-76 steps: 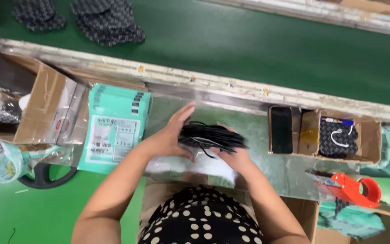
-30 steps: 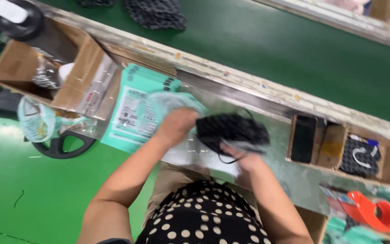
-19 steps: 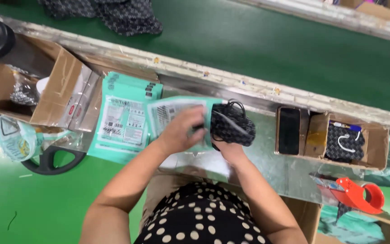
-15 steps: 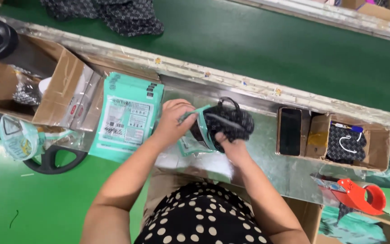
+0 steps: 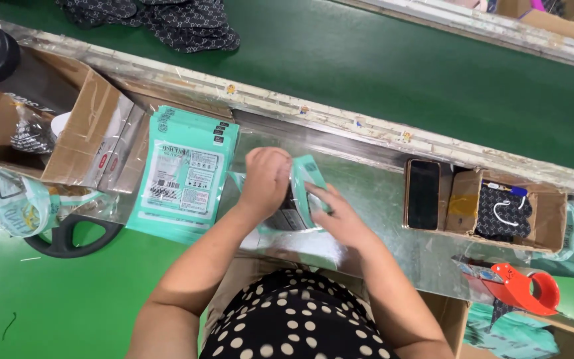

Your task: The recorder is taking stacks of black face masks and putting them into green plastic envelopes on a conveyor belt.

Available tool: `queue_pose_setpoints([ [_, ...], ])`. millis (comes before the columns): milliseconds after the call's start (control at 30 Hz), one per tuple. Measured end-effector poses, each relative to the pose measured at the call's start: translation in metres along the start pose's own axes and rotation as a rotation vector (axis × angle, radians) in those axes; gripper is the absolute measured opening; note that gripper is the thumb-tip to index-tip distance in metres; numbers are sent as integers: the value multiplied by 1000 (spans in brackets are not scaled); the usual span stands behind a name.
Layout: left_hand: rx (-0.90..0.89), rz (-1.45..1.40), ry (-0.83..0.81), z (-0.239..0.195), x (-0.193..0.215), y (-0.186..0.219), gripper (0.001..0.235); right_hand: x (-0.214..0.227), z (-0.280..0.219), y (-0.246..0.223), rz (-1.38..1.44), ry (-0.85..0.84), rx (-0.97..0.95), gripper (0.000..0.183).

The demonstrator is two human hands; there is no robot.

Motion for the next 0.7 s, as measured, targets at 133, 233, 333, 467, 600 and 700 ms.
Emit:
queue_pose_setpoints([
  [133,82,-52,-2,4,22,14,9,-15,-19,17,-195,81,-201,65],
  [233,-57,-51,-268,14,23,28,20,-17,-29,51,-226,-37,-315,25],
  [333,-4,-39,-411,4,23,27,15,-11,-13,7,-346,-83,-54,27],
  [467,-34,1,-364,10,31,40,13,8,13,-19,-130,165,39,33],
  [600,-141,1,-300,5,27,54,15,-13,-10,25,-32,178,-191,14],
  [700,-108,-7,-248,3,30,54,14,-11,-10,26,-15,152,-241,13],
])
Point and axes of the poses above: each hand's wrist, its own z-axis towards the middle knuckle, its own x-axis out of the back of the hand, y = z × x, the point moved 4 cm from there along z, towards the middle knuckle, and after that the axes turned 7 degrees about x, right-handed, at the moved point
